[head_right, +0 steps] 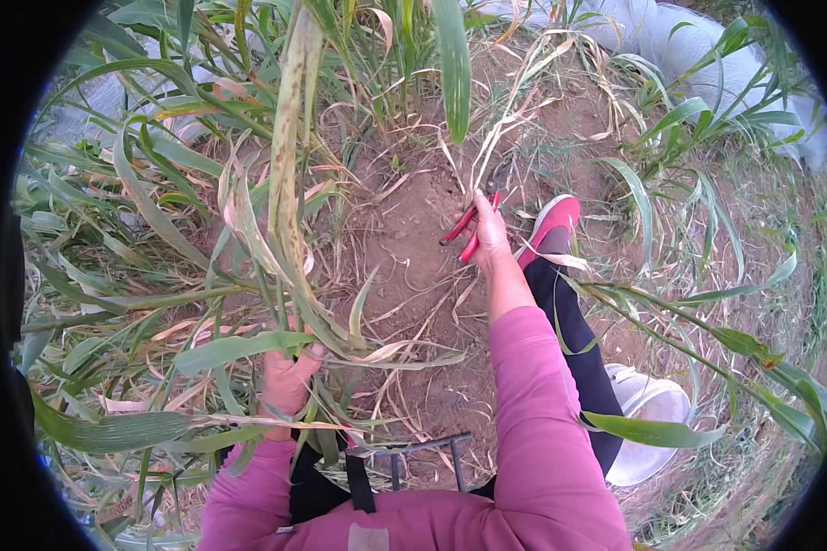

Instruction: The person uses red-handled shears to cut green plant stalks near the base and gathers them into a bundle. The person places the cut stalks into a white bucket on the ground.

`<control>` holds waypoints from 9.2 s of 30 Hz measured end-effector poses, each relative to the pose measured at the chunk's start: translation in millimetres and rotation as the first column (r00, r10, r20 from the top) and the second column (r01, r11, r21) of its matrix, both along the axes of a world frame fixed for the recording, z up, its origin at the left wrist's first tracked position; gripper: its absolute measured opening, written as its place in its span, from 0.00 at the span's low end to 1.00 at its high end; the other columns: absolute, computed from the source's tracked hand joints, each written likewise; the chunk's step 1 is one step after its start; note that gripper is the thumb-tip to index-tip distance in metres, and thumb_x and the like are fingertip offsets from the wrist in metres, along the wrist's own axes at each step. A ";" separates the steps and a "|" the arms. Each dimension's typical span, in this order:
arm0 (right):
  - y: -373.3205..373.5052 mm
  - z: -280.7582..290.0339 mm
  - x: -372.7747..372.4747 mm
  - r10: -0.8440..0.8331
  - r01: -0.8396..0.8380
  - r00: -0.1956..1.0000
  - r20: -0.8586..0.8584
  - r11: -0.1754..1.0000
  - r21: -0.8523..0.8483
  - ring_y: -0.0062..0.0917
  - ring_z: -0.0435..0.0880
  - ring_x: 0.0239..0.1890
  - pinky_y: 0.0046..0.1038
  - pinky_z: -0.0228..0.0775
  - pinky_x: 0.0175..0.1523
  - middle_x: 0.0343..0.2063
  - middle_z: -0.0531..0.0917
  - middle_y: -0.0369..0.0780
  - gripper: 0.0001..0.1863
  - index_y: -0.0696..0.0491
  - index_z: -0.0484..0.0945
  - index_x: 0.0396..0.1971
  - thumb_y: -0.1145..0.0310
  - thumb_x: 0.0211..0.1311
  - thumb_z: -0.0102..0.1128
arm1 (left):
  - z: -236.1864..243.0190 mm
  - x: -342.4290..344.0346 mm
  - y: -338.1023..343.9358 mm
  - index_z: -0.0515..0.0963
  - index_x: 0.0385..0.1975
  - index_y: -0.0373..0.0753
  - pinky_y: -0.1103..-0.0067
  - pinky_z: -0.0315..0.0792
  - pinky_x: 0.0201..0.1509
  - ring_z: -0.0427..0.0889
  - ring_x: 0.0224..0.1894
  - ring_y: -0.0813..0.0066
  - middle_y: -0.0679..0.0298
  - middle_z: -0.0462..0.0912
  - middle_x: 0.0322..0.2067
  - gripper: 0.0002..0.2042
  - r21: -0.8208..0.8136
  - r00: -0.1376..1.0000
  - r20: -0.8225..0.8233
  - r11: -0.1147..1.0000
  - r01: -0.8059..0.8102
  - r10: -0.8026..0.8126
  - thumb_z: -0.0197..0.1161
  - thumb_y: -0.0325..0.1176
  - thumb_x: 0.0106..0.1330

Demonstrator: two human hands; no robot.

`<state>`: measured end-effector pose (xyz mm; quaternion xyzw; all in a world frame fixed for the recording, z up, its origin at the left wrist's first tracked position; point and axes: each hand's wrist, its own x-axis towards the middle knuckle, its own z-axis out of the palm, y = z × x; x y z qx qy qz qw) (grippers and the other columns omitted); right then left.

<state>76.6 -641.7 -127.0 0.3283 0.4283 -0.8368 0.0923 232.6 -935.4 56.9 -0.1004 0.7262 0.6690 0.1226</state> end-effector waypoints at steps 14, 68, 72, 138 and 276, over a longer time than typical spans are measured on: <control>-36.6 -8.7 196.4 0.799 -0.804 0.508 0.323 0.303 0.512 0.37 0.76 0.47 0.32 0.65 0.54 0.43 0.77 0.49 0.31 0.54 0.68 0.51 0.57 0.46 0.62 | -79.0 22.1 17.5 0.68 0.47 0.32 0.56 0.52 0.66 0.59 0.63 0.50 0.51 0.68 0.54 0.18 -0.761 0.625 -0.035 0.426 0.490 -0.780 0.55 0.29 0.57; 30.2 3.7 176.4 0.631 -0.788 0.530 0.567 0.614 0.053 0.22 0.67 0.23 0.28 0.60 0.28 0.21 0.69 0.34 0.17 0.51 0.69 0.31 0.52 0.57 0.55 | -125.7 57.5 34.4 0.74 0.40 0.36 0.79 0.68 0.41 0.72 0.34 0.80 0.69 0.76 0.32 0.10 0.086 0.891 0.454 0.996 -0.020 -0.022 0.55 0.35 0.66; 24.5 -24.5 176.8 0.567 -0.755 0.603 0.561 0.632 0.174 0.22 0.68 0.25 0.30 0.62 0.31 0.23 0.70 0.35 0.19 0.51 0.70 0.34 0.50 0.55 0.56 | -133.8 60.8 28.8 0.73 0.37 0.40 0.80 0.68 0.29 0.72 0.25 0.82 0.70 0.75 0.28 0.07 0.020 0.796 0.605 0.998 -0.065 0.039 0.54 0.35 0.67; 47.3 119.0 231.5 0.521 -0.530 0.842 0.137 0.756 0.383 0.23 0.79 0.36 0.25 0.69 0.45 0.30 0.78 0.33 0.21 0.46 0.73 0.44 0.47 0.58 0.56 | 218.0 483.8 -385.5 0.67 0.53 0.33 0.67 0.69 0.47 0.73 0.46 0.60 0.54 0.75 0.41 0.21 -0.677 0.635 -0.731 -0.376 -0.633 0.249 0.49 0.44 0.69; -115.2 83.8 238.8 0.513 -0.762 0.192 0.837 -0.460 0.456 0.38 0.76 0.53 0.36 0.65 0.57 0.48 0.77 0.50 0.31 0.58 0.65 0.53 0.51 0.55 0.52 | 56.8 138.5 -322.3 0.76 0.41 0.40 0.69 0.72 0.37 0.78 0.39 0.52 0.52 0.79 0.36 0.12 -0.849 0.787 0.517 -0.321 0.420 -0.336 0.53 0.28 0.57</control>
